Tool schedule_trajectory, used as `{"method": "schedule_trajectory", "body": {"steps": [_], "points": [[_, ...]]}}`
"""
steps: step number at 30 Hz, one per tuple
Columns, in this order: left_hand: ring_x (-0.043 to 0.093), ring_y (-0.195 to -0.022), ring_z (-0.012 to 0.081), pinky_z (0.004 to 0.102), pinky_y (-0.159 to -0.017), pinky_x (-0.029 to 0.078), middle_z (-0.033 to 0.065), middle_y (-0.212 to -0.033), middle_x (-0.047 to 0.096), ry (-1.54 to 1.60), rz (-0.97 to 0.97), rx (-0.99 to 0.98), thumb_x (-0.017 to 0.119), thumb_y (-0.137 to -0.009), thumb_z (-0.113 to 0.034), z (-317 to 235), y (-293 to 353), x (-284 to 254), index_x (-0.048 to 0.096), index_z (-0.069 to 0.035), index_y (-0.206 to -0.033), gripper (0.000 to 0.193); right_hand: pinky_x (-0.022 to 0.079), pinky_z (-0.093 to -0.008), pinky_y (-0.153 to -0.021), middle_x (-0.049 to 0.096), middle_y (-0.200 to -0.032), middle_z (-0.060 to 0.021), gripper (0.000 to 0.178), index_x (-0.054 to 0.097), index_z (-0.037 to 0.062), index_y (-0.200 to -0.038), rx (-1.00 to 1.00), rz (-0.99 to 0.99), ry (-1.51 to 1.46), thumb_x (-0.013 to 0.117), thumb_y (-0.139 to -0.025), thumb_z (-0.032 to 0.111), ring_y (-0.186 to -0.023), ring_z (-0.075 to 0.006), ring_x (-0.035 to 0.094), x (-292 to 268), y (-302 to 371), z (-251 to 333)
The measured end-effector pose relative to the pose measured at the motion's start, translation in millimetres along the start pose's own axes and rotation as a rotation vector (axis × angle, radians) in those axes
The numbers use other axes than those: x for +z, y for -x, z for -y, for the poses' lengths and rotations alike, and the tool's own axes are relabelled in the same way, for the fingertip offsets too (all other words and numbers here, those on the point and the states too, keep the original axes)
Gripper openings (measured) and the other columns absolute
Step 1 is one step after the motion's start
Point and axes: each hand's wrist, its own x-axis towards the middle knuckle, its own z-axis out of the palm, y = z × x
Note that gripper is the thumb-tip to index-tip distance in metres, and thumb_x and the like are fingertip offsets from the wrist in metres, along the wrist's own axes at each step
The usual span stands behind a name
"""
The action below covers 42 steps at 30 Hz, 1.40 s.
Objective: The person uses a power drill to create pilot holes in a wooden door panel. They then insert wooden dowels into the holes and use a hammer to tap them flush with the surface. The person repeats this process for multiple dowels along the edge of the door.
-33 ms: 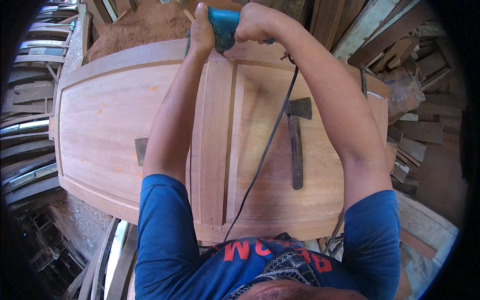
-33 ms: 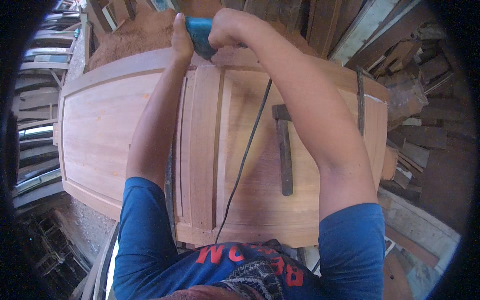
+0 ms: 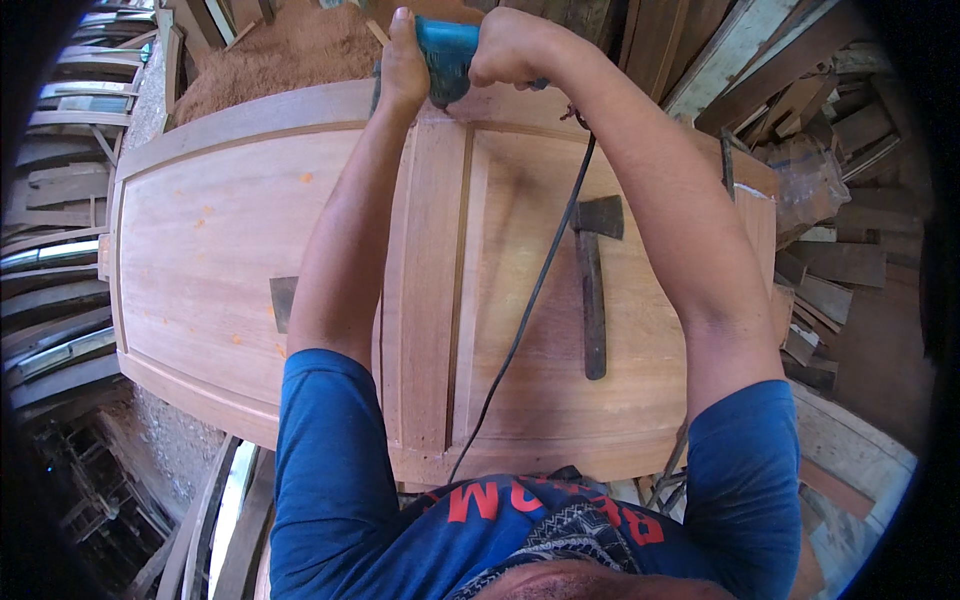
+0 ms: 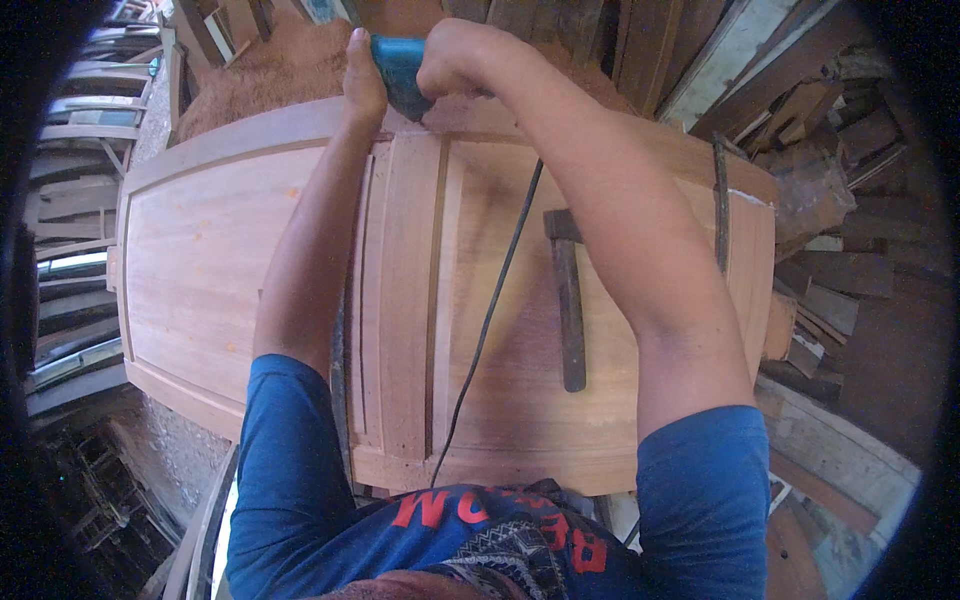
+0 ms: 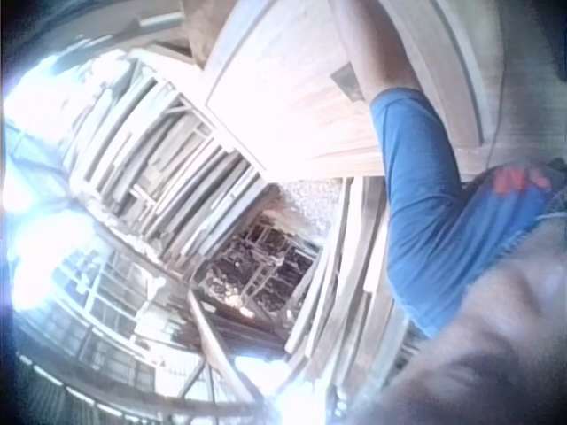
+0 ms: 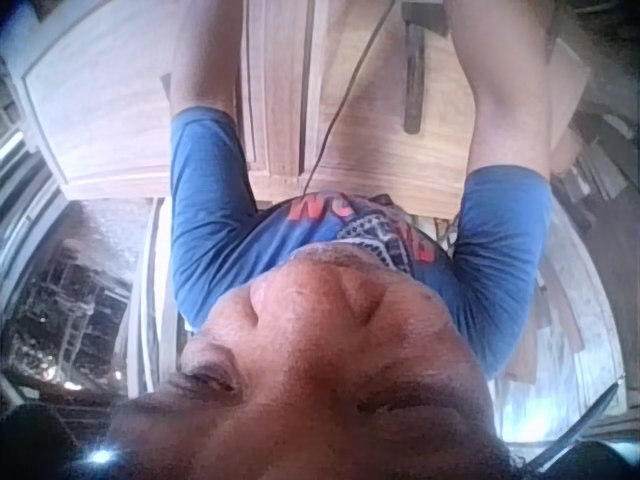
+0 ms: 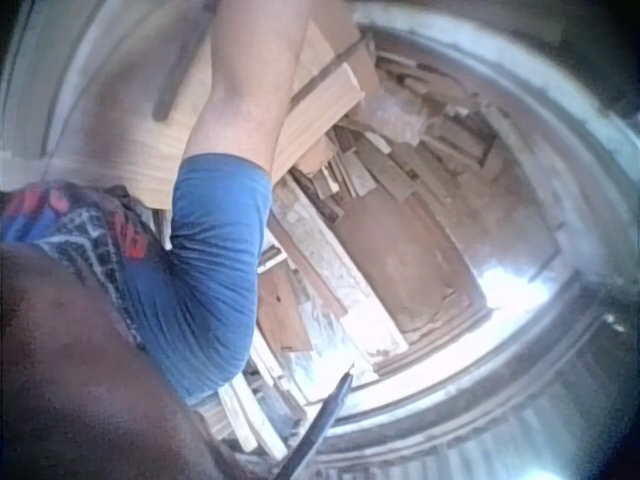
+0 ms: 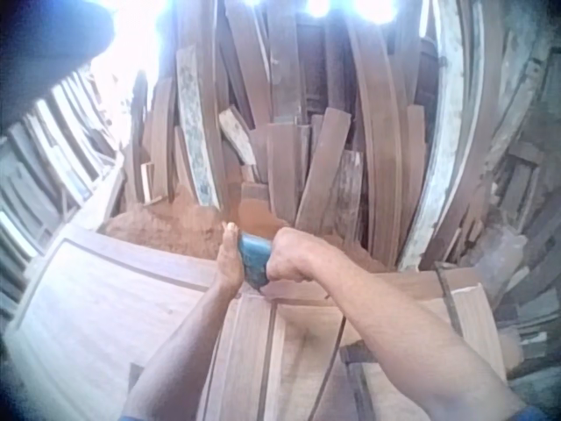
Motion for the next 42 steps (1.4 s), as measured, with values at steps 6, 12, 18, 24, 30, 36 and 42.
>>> {"method": "schedule_trajectory", "body": {"steps": [6, 12, 18, 24, 30, 36, 42], "points": [[0.053, -0.097, 0.0201, 0.0385, -0.092, 0.044, 0.0108, -0.104, 0.061, 0.145, 0.162, -0.035, 0.036, -0.104, -0.068, -38, 27, 3, 0.061, 0.005, -0.113, 0.078, 0.054, -0.0415, -0.051, 0.066, -0.062, -0.0181, 0.024, 0.071, -0.0057, -0.070, -0.067, -0.028, 0.079, 0.071, -0.071, 0.018, -0.051, -0.0272, 0.064, 4, -9, -10], [0.054, -0.102, 0.0229, 0.0396, -0.096, 0.043, 0.0133, -0.107, 0.062, 0.129, 0.092, -0.079, 0.037, -0.103, -0.069, -21, 12, 2, 0.063, 0.006, -0.115, 0.080, 0.054, -0.0420, -0.053, 0.069, -0.068, -0.0193, 0.024, 0.074, -0.0048, -0.076, -0.034, -0.056, 0.065, 0.073, -0.071, 0.019, -0.057, -0.0290, 0.068, 4, -7, -1], [0.055, -0.106, 0.0224, 0.0371, -0.098, 0.043, 0.0127, -0.111, 0.062, 0.038, 0.192, -0.239, 0.038, -0.102, -0.072, -55, 31, -3, 0.063, 0.008, -0.124, 0.087, 0.054, -0.0432, -0.055, 0.070, -0.071, -0.0179, 0.024, 0.075, -0.0028, -0.078, 0.064, -0.087, -0.001, 0.078, -0.073, 0.021, -0.061, -0.0291, 0.068, 9, -2, -6], [0.057, -0.106, 0.0224, 0.0360, -0.100, 0.044, 0.0136, -0.114, 0.063, 0.077, 0.227, -0.156, 0.036, -0.102, -0.073, -44, 26, -6, 0.059, 0.009, -0.131, 0.090, 0.054, -0.0419, -0.054, 0.069, -0.071, -0.0168, 0.025, 0.073, -0.0045, -0.077, 0.106, -0.025, -0.041, 0.078, -0.074, 0.020, -0.060, -0.0280, 0.067, 11, -1, -3], [0.059, -0.107, 0.0242, 0.0381, -0.100, 0.044, 0.0173, -0.113, 0.065, -0.084, 0.234, -0.190, 0.034, -0.102, -0.074, -16, 28, -5, 0.064, 0.011, -0.123, 0.093, 0.055, -0.0414, -0.055, 0.070, -0.070, -0.0172, 0.026, 0.072, -0.0054, -0.074, 0.119, -0.044, -0.014, 0.077, -0.072, 0.021, -0.060, -0.0276, 0.068, 30, -10, -10], [0.060, -0.096, 0.0266, 0.0391, -0.093, 0.046, 0.0178, -0.099, 0.067, 0.035, 0.157, -0.229, 0.038, -0.101, -0.073, -37, 36, -2, 0.069, 0.010, -0.109, 0.089, 0.054, -0.0391, -0.055, 0.069, -0.067, -0.0159, 0.029, 0.073, -0.0055, -0.075, 0.077, -0.026, -0.026, 0.078, -0.071, 0.023, -0.056, -0.0261, 0.067, 27, -6, -12], [0.058, -0.087, 0.0249, 0.0398, -0.086, 0.046, 0.0180, -0.087, 0.065, 0.065, 0.051, -0.105, 0.044, -0.101, -0.066, -90, 31, 2, 0.067, 0.012, -0.096, 0.082, 0.051, -0.0362, -0.054, 0.066, -0.063, -0.0122, 0.031, 0.071, -0.0028, -0.075, -0.042, -0.049, -0.081, 0.081, -0.070, 0.026, -0.055, -0.0208, 0.064, -12, 14, -2]]}}
